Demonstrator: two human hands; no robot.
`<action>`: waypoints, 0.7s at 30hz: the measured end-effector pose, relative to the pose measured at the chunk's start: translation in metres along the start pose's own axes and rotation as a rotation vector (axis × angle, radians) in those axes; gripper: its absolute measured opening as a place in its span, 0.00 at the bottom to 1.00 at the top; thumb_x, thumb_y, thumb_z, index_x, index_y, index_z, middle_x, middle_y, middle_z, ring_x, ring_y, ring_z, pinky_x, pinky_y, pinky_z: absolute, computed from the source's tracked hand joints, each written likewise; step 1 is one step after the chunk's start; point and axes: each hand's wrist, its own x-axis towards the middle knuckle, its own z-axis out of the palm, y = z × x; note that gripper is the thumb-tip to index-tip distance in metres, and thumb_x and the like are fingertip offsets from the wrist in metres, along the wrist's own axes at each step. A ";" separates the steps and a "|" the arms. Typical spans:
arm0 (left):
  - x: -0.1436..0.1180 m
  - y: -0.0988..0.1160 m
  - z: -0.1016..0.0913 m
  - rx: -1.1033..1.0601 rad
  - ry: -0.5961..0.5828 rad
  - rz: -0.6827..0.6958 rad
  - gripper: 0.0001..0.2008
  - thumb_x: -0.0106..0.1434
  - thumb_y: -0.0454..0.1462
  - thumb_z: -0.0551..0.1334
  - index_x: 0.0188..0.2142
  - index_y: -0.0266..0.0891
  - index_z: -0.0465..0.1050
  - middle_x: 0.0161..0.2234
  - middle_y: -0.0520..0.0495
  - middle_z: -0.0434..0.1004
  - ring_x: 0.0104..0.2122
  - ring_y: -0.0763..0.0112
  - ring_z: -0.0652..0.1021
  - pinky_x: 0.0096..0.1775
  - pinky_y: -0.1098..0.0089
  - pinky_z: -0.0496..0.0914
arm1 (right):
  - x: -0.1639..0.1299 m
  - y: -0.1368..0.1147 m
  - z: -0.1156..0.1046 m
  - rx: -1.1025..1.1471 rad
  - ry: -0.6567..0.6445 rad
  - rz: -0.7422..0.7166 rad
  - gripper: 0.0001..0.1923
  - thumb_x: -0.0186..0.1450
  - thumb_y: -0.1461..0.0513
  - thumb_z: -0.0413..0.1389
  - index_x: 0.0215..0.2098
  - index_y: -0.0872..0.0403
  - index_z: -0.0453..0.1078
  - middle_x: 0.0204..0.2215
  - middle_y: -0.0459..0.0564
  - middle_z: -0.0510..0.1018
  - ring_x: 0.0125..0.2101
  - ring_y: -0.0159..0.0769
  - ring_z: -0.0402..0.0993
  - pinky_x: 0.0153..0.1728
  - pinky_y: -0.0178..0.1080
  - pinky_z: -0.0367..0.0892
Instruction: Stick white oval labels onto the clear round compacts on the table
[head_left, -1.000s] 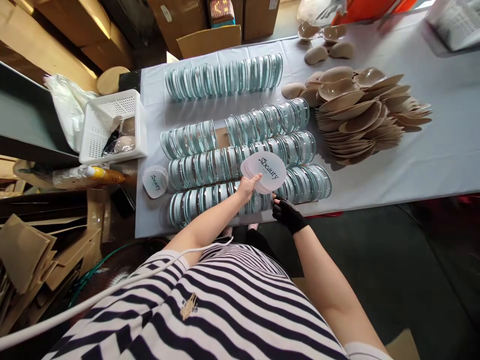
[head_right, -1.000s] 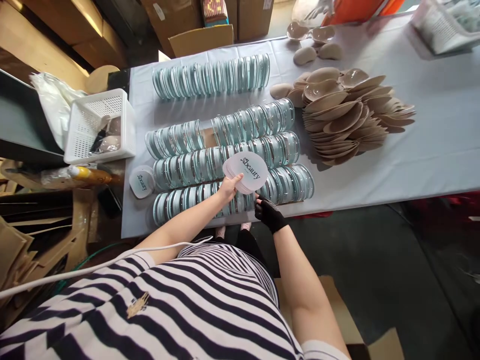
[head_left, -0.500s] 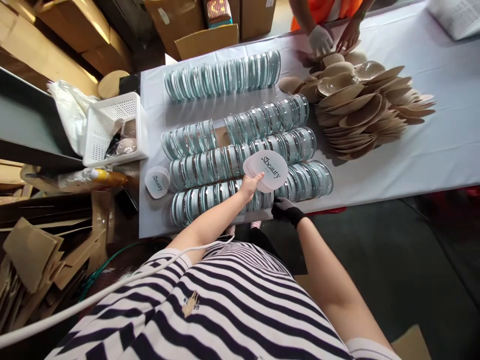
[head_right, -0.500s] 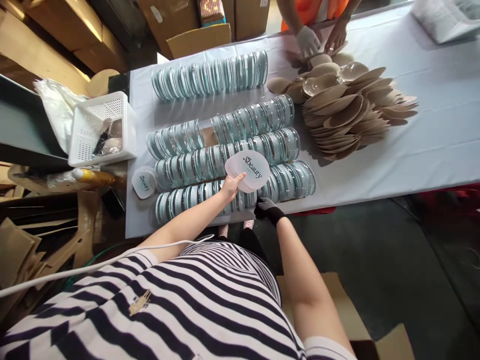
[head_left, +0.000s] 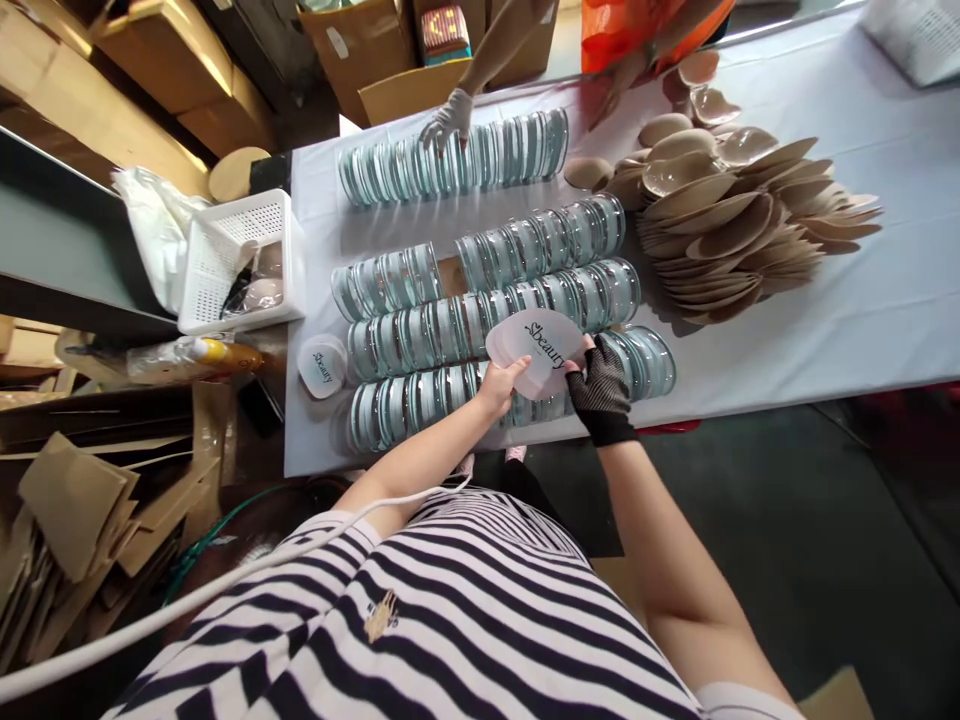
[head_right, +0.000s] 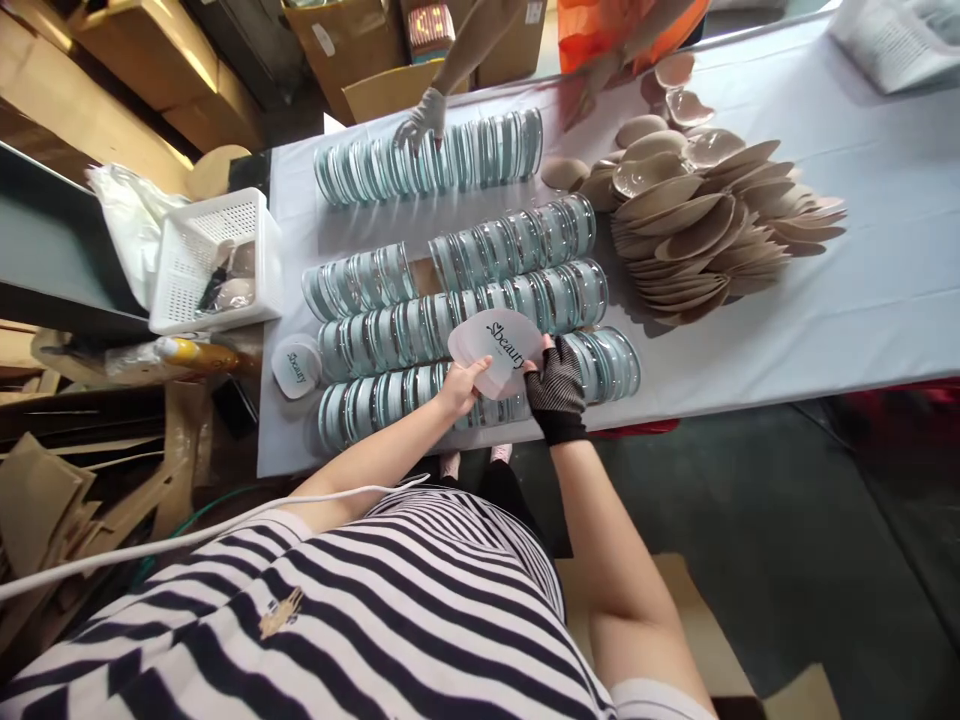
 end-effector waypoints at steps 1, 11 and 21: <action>-0.003 0.002 -0.002 0.007 0.019 -0.014 0.22 0.48 0.36 0.75 0.43 0.35 0.78 0.43 0.41 0.83 0.50 0.53 0.79 0.54 0.55 0.71 | -0.004 -0.009 0.006 -0.001 -0.010 -0.055 0.25 0.66 0.55 0.49 0.58 0.58 0.67 0.58 0.63 0.69 0.59 0.51 0.63 0.59 0.53 0.60; 0.013 0.024 -0.009 -0.134 0.105 -0.043 0.21 0.54 0.31 0.72 0.48 0.36 0.76 0.45 0.43 0.82 0.53 0.59 0.78 0.58 0.59 0.70 | -0.093 0.013 -0.018 -0.156 0.211 0.223 0.26 0.65 0.47 0.49 0.42 0.60 0.74 0.32 0.62 0.79 0.34 0.47 0.76 0.36 0.42 0.68; 0.019 0.023 -0.019 -0.235 0.108 -0.085 0.18 0.58 0.27 0.67 0.48 0.35 0.76 0.45 0.42 0.82 0.53 0.61 0.78 0.59 0.58 0.69 | -0.092 -0.032 0.041 -0.478 -0.534 0.244 0.19 0.73 0.55 0.44 0.54 0.56 0.65 0.37 0.57 0.80 0.35 0.41 0.78 0.31 0.36 0.59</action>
